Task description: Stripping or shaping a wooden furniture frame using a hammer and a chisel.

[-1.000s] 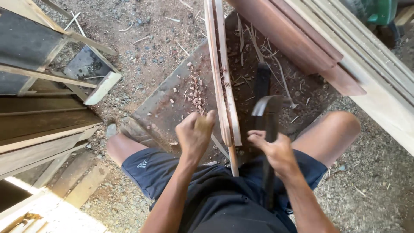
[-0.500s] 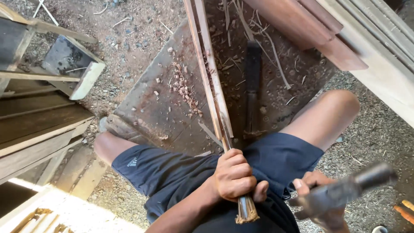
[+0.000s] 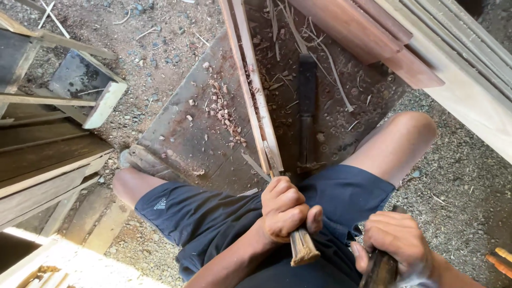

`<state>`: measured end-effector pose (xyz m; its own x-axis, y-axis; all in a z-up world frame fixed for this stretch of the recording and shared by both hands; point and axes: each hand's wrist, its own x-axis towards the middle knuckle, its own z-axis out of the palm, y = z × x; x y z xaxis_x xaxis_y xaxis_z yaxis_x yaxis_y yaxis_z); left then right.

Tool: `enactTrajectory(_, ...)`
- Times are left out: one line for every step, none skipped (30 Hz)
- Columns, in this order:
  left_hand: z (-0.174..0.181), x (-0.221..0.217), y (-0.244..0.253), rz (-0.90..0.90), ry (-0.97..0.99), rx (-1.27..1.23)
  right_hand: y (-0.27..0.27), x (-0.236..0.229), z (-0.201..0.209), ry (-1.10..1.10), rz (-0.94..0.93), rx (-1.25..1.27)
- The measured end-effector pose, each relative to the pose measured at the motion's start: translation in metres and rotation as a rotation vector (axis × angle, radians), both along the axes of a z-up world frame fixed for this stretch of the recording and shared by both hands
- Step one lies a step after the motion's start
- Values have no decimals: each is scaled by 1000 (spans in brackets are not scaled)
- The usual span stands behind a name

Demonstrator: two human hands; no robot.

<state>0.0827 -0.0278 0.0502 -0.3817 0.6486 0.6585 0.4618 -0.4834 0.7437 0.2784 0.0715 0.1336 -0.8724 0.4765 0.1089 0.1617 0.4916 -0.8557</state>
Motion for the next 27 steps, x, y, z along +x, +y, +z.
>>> enactTrajectory(-1, 1, 0, 20, -7, -2, 2, -1, 1, -13, 67, 29)
enactTrajectory(-2, 2, 2, 41, -15, 0, 6, -1, 2, -27, 135, 62)
enactTrajectory(-3, 2, 4, 44, -15, 2, 8, -2, -1, -27, 138, 64)
enactTrajectory(-3, 2, 6, 49, -20, 6, 10, -1, -3, 22, 192, 105)
enactTrajectory(-4, 1, 7, 54, -26, 10, 12, -1, -6, 71, 246, 145)
enactTrajectory(-5, 1, 7, 61, -27, 15, 15, -2, -4, 70, 253, 150)
enactTrajectory(-7, 0, 6, 47, -17, 24, 16, -3, -2, -137, 217, 228)
enactTrajectory(-9, -2, 8, 40, -2, 37, 21, -6, -1, -339, 184, 311)
enactTrajectory(-11, -5, 9, 54, 1, 45, 26, -8, 2, -335, 196, 322)
enactTrajectory(-11, -6, 6, 30, 1, 49, 25, -9, 8, -256, 227, 254)
enactTrajectory(-11, -6, 3, 6, 1, 54, 24, -9, 13, -177, 256, 185)
enactTrajectory(-14, -10, 3, 5, 1, 58, 26, -9, 10, -178, 255, 190)
enactTrajectory(-16, -12, 4, -8, -4, 71, 28, -8, 6, -154, 289, 193)
enactTrajectory(-17, -14, 2, -17, -8, 79, 29, -7, 3, -128, 328, 191)
enactTrajectory(-16, -14, 2, -14, -8, 79, 29, -9, 6, -128, 331, 191)
enactTrajectory(-16, -17, 4, -15, -3, 84, 29, -13, 8, -220, 291, 269)
enactTrajectory(-17, -20, 7, -17, 3, 89, 29, -17, 9, -313, 248, 346)
enactTrajectory(-14, -16, 5, -14, -5, 80, 29, -15, 9, -319, 254, 337)
enactTrajectory(-11, -12, 3, 9, -22, 63, 30, -14, 9, -170, 320, 284)
enactTrajectory(-10, -12, 7, 21, -28, 65, 32, -15, 6, -13, 370, 249)
enactTrajectory(-10, -12, 11, 12, -25, 75, 33, -15, 5, -12, 361, 258)
enactTrajectory(-7, -11, 14, 54, -40, 58, 36, -16, 5, -235, 327, 348)
enactTrajectory(-5, -9, 18, 96, -56, 42, 39, -17, 5, -458, 286, 438)
enactTrajectory(-6, -10, 20, 95, -49, 51, 39, -16, 7, -453, 282, 448)
enactTrajectory(-8, -12, 23, 108, -52, 41, 39, -15, 8, -286, 247, 442)
enactTrajectory(-7, -10, 22, 131, -63, 19, 39, -13, 11, -125, 221, 423)
enactTrajectory(-6, -8, 21, 140, -64, 15, 41, -9, 5, -125, 231, 420)
